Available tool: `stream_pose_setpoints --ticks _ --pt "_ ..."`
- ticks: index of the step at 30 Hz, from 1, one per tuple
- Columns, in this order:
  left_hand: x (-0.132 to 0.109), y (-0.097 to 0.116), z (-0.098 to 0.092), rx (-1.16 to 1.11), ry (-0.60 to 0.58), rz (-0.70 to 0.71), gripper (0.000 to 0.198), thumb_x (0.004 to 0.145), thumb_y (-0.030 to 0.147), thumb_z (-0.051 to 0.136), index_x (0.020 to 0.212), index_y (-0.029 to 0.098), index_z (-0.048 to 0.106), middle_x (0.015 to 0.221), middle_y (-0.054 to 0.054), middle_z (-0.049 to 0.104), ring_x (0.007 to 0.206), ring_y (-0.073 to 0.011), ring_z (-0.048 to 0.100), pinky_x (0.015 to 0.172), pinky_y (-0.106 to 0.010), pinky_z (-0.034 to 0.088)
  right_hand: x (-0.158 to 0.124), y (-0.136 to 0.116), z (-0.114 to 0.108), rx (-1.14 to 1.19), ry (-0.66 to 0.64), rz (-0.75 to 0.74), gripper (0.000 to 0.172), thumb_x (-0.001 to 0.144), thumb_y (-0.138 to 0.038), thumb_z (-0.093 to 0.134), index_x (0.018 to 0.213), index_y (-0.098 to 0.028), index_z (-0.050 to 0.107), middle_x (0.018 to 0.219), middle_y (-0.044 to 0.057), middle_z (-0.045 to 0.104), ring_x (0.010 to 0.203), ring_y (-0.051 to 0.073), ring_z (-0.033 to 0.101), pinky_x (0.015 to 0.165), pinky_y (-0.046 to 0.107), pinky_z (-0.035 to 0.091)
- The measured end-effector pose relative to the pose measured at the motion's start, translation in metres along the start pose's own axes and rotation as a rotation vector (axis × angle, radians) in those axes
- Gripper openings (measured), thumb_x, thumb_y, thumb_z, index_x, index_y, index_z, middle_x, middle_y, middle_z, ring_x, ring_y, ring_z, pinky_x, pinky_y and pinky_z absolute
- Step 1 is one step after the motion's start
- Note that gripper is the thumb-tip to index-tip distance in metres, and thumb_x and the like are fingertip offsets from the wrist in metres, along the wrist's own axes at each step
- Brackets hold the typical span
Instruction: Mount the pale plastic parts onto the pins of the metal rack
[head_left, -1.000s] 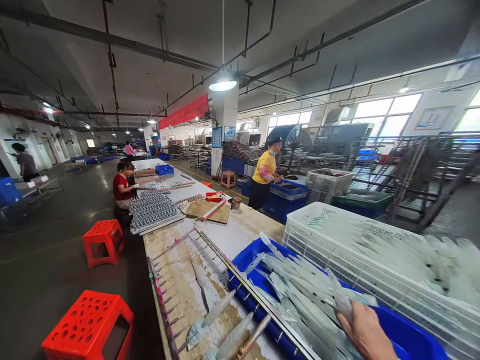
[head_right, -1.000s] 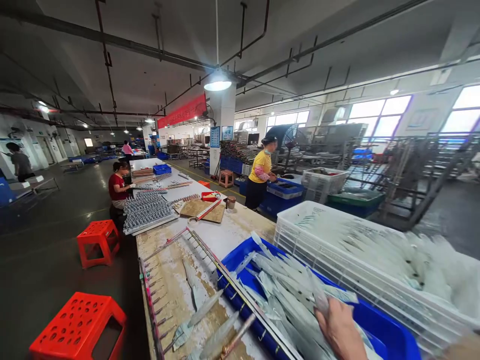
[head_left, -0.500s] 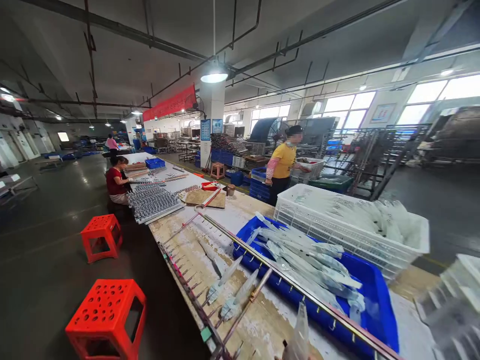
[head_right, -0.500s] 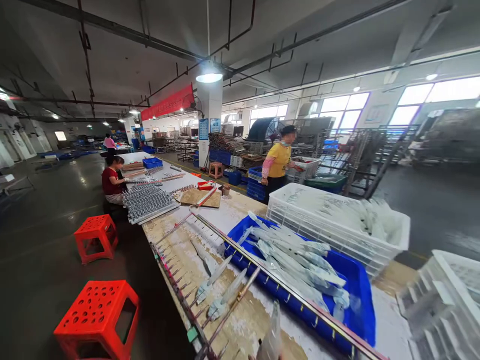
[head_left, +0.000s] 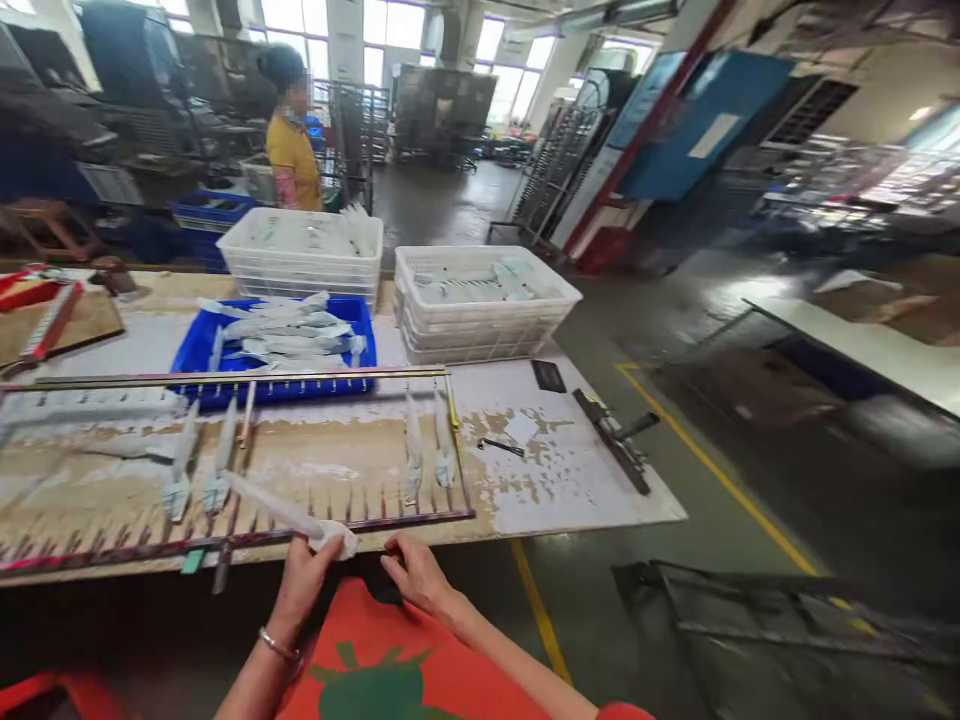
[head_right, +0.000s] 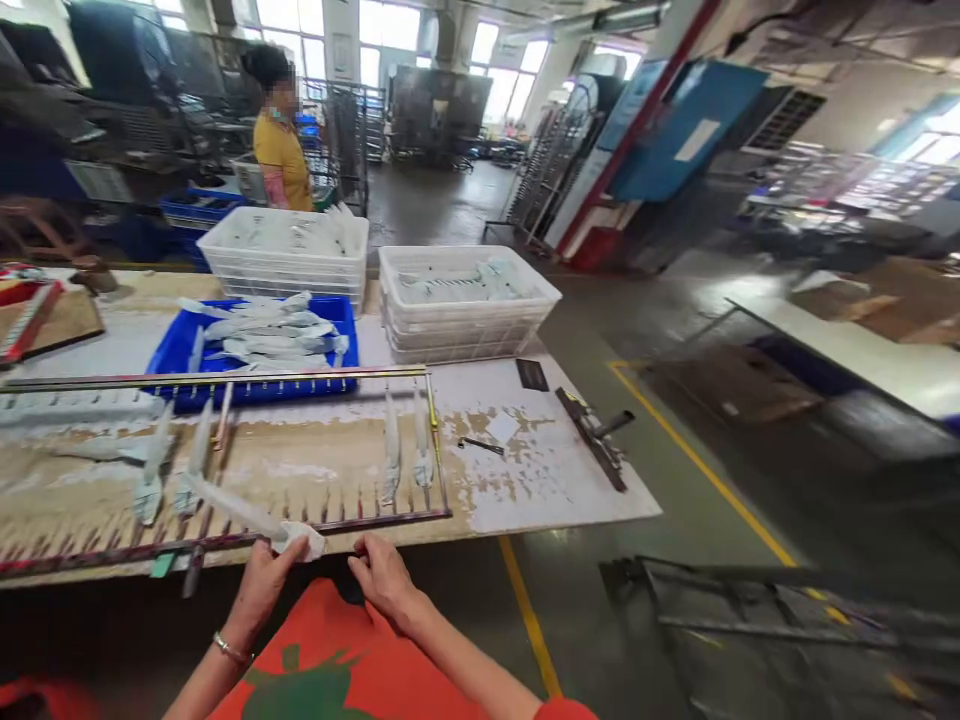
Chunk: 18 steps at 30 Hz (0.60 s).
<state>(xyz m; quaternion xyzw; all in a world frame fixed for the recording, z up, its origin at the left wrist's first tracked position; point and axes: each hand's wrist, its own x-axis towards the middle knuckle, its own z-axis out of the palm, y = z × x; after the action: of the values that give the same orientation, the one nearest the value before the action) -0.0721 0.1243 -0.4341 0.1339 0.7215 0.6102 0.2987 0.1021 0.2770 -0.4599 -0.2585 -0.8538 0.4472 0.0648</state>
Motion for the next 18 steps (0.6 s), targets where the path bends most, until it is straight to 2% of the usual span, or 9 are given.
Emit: stream_pose_setpoints --ticks 2,4,6,8,11,14,18 --pt "0.018 0.002 0.012 0.088 0.094 0.046 0.058 0.07 0.061 0.077 0.101 0.013 0.072 0.1 -0.015 0.079 0.095 -0.0315 0.073 0.091 -0.043 0.057 0.007 0.022 -0.019 -0.082 -0.04 0.069 0.017 0.096 -0.019 0.058 0.109 -0.014 0.067 0.094 0.01 0.076 0.089 0.023 0.071 0.081 0.031 0.051" --pt "0.033 0.006 0.026 0.171 0.174 0.1 0.055 0.073 0.063 0.074 0.098 0.014 0.074 0.102 -0.015 0.08 0.101 -0.0337 0.073 0.096 -0.047 0.055 0.019 0.034 -0.04 -0.164 -0.061 0.121 0.019 0.1 -0.02 0.055 0.112 -0.014 0.068 0.097 0.01 0.077 0.094 0.025 0.072 0.08 0.031 0.049" --pt "0.046 0.012 0.039 0.243 0.222 0.131 0.051 0.075 0.062 0.07 0.095 0.015 0.076 0.098 -0.014 0.08 0.1 -0.0345 0.073 0.098 -0.049 0.054 0.035 0.038 -0.056 -0.241 -0.074 0.156 0.019 0.102 -0.022 0.055 0.113 -0.015 0.069 0.103 0.012 0.078 0.1 0.025 0.073 0.082 0.03 0.048" --pt "0.061 0.017 0.049 0.3 0.236 0.143 0.049 0.075 0.061 0.068 0.094 0.016 0.077 0.097 -0.014 0.081 0.098 -0.0348 0.073 0.099 -0.05 0.054 0.054 0.038 -0.063 -0.299 -0.104 0.176 0.021 0.103 -0.024 0.053 0.114 -0.016 0.07 0.107 0.012 0.078 0.103 0.025 0.073 0.084 0.03 0.048" --pt "0.084 0.018 0.057 0.364 0.237 0.102 0.05 0.073 0.061 0.066 0.093 0.016 0.077 0.101 -0.017 0.081 0.102 -0.0373 0.073 0.099 -0.051 0.054 0.082 0.034 -0.054 -0.365 -0.158 0.189 0.026 0.105 -0.029 0.051 0.119 -0.018 0.07 0.111 0.012 0.078 0.106 0.026 0.073 0.085 0.03 0.049" --pt "0.106 0.01 0.063 0.421 0.245 0.047 0.052 0.073 0.063 0.064 0.09 0.014 0.076 0.103 -0.021 0.08 0.102 -0.0388 0.073 0.096 -0.051 0.054 0.108 0.027 -0.03 -0.408 -0.202 0.216 0.032 0.106 -0.037 0.051 0.118 -0.016 0.071 0.11 0.015 0.077 0.106 0.028 0.073 0.086 0.032 0.051" --pt "0.127 -0.005 0.07 0.5 0.146 0.004 0.046 0.077 0.063 0.062 0.069 0.019 0.07 0.072 -0.012 0.076 0.076 -0.0317 0.071 0.075 -0.042 0.056 0.133 0.023 -0.003 -0.397 -0.224 0.318 0.039 0.1 -0.043 0.063 0.118 -0.01 0.071 0.11 0.022 0.076 0.107 0.033 0.073 0.087 0.036 0.053"
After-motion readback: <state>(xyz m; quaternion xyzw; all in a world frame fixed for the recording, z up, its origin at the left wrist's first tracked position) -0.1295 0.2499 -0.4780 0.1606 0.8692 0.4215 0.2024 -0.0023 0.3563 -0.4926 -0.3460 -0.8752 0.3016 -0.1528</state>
